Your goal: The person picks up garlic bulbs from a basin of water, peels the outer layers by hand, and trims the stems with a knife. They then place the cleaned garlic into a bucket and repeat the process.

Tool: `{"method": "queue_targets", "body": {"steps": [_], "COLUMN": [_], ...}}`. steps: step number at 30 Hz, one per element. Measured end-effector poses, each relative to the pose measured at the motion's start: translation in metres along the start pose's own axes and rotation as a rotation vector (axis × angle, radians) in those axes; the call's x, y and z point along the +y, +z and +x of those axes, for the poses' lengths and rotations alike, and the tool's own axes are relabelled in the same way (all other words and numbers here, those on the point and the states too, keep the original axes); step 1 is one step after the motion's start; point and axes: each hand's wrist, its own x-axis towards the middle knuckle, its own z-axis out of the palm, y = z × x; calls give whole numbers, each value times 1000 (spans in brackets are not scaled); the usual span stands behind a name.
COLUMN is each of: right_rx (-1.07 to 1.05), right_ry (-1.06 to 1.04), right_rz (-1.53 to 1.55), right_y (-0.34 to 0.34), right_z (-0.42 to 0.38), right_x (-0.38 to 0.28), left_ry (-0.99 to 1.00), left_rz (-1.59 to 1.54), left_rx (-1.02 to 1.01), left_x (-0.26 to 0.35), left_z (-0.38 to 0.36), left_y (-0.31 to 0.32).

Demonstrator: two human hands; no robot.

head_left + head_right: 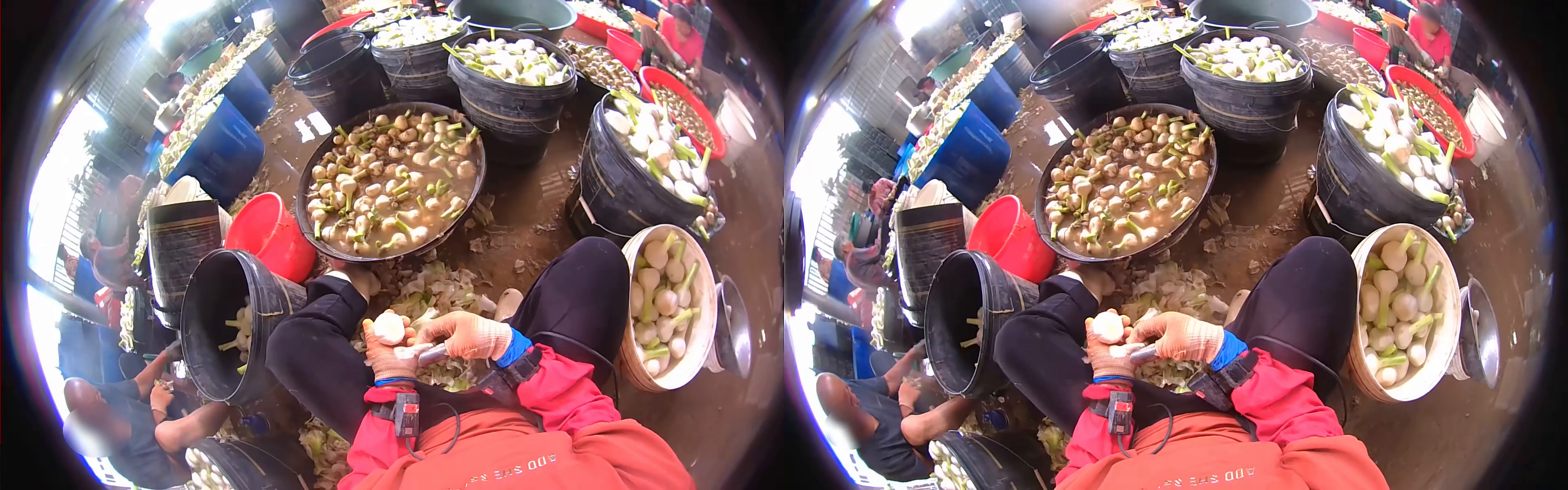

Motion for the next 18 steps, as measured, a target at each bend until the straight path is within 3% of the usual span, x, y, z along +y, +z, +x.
{"method": "queue_targets", "body": {"steps": [2,4,5,7,9,12,13,14,16,17,18], "right_rx": [31,226,272,314,321,284,355,286,320,312,314], "right_ry": [52,74,113,168,254,257,-82,-1,43,45,244], "right_rz": [-13,-281,-295,-277,-273,-398,-672,-721,-670,-681,-544], "right_y": [0,2,-1,-2,-3,2,3,-2,1,-2,0], "right_z": [1,5,10,12,16,23,30,34,39,39,34], "right_x": [1,-4,8,10,18,15,33,50,51,46,21], "left_ry": [-8,106,192,136,373,600,693,788,684,530,377], "left_rz": [5,-46,23,-218,-166,-349,-339,-326,-179,-167,-155], "left_rx": [-1,61,15,-208,-384,-573,-553,-532,-560,-626,-687], "left_x": [-2,-1,7,41,80,143,144,143,127,112,96], "left_z": [1,-3,-4,-26,-40,-55,-63,-68,-60,-53,-45], "left_y": [5,20,22,48,61,68,83,96,95,93,91]}}
